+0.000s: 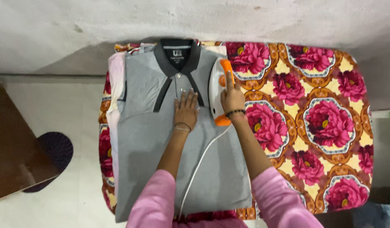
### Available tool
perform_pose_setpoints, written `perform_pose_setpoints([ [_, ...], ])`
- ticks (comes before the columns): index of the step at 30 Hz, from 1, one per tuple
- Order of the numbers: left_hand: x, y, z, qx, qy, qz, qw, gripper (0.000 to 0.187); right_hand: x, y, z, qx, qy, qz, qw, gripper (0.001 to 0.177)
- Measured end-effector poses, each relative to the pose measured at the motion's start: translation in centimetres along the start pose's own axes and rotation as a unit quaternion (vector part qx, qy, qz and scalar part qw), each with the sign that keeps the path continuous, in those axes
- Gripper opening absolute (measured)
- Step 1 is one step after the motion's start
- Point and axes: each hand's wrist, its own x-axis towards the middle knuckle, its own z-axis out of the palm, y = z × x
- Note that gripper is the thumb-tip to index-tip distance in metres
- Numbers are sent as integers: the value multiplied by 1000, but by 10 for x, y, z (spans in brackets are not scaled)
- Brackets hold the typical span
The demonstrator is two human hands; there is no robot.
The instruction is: The person irons a gray polo shirt laid flat on a floral-patterned bedsheet. They use an electric iron to smooth the shirt's body, sleeves, and collar, adjusting the fabric with their hands as needed.
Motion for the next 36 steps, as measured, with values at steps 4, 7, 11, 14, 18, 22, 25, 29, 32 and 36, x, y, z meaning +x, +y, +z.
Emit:
perform_pose_setpoints([
  [4,-71,4,14,-18,10,36,999,68,-104,-28,-35,-5,-64,26,998,73],
  [7,-110,-2,30,-23,-46,4,999,71,-143,-44,-43,-12,-88,60,994,72],
  [11,-143,-9,48,-22,16,20,999,71,-122,-35,-30,-32,-23,15,999,75],
  [14,-174,-9,50,-6,-5,22,1000,73,-126,-30,-30,-27,-2,-9,1000,76],
  [18,-234,-12,49,-24,-19,-1,1000,75,-210,-39,-52,-12,-75,-11,997,77],
  [22,-290,-20,54,-26,-26,-38,999,75,-294,-57,-67,-3,-75,-5,997,78],
  [25,-323,-29,59,6,-28,-42,999,74,-286,-48,-55,-42,-51,7,998,78],
  [29,-357,-41,68,3,14,-62,998,76,-250,-38,-44,-73,-44,24,996,76],
  [32,-372,-47,73,7,23,-68,997,78,-270,-39,-58,-63,-58,21,996,79],
  [36,-389,-52,73,-8,7,-101,995,79,-369,-49,-99,-68,-66,47,994,81],
])
